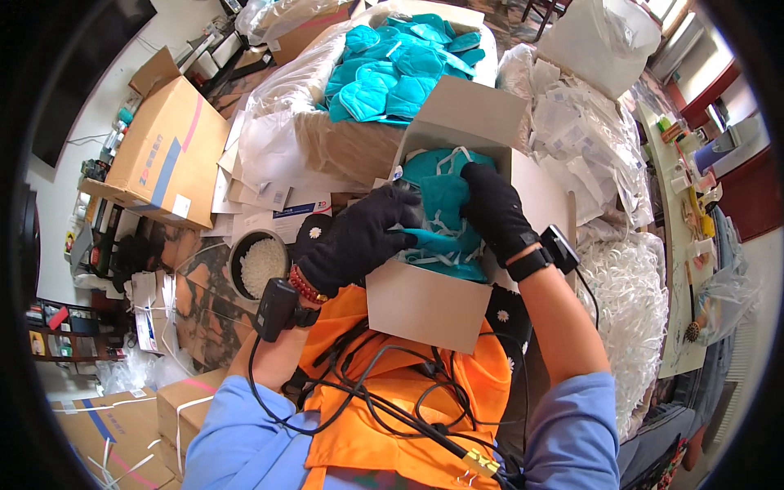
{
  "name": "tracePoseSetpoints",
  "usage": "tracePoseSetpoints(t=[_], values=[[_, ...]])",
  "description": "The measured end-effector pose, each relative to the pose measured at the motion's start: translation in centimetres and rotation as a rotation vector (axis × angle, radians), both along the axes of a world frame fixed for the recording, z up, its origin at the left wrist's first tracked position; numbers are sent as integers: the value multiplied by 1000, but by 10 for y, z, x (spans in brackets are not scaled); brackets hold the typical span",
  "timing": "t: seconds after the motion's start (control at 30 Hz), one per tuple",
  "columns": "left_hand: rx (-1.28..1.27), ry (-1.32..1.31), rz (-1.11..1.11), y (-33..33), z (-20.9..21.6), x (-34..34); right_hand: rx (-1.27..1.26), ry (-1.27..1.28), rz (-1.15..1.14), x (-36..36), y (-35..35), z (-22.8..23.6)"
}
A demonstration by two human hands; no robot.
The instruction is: Packing individual face masks and mask components into a cardboard box.
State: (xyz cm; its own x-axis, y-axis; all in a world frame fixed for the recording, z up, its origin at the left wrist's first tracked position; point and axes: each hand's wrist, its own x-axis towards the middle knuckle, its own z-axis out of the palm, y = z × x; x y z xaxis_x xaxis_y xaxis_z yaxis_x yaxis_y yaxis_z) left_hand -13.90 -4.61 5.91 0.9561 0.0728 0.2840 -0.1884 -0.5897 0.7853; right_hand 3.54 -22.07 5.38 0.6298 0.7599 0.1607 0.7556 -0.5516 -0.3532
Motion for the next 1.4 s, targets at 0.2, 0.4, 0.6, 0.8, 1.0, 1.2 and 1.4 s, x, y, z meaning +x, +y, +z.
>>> tracePoseSetpoints(t=[0.2, 0.4, 0.6, 0.8, 1.0, 1.2, 1.4], values=[[-132, -322, 108, 2, 8, 25, 277, 260, 217, -8, -1, 50], [-484, -65, 140, 1, 36, 28, 973, 1206, 132, -36, -13, 80], [-602, -169, 167, 0, 35, 34, 767, 1088, -120, -81, -15, 47], [-1220, 117, -203, -9, 14, 19, 847, 973, -59, -68, -16, 51], [-766, -6, 107, -40, 8, 22, 814, 821, -125, -72, -19, 48], [-881, 96, 76, -39, 12, 21, 1157, 839, -154, -65, -20, 48], [-1278, -9, 54, -46, 4, 23, 1238, 593, -187, -67, -10, 58]])
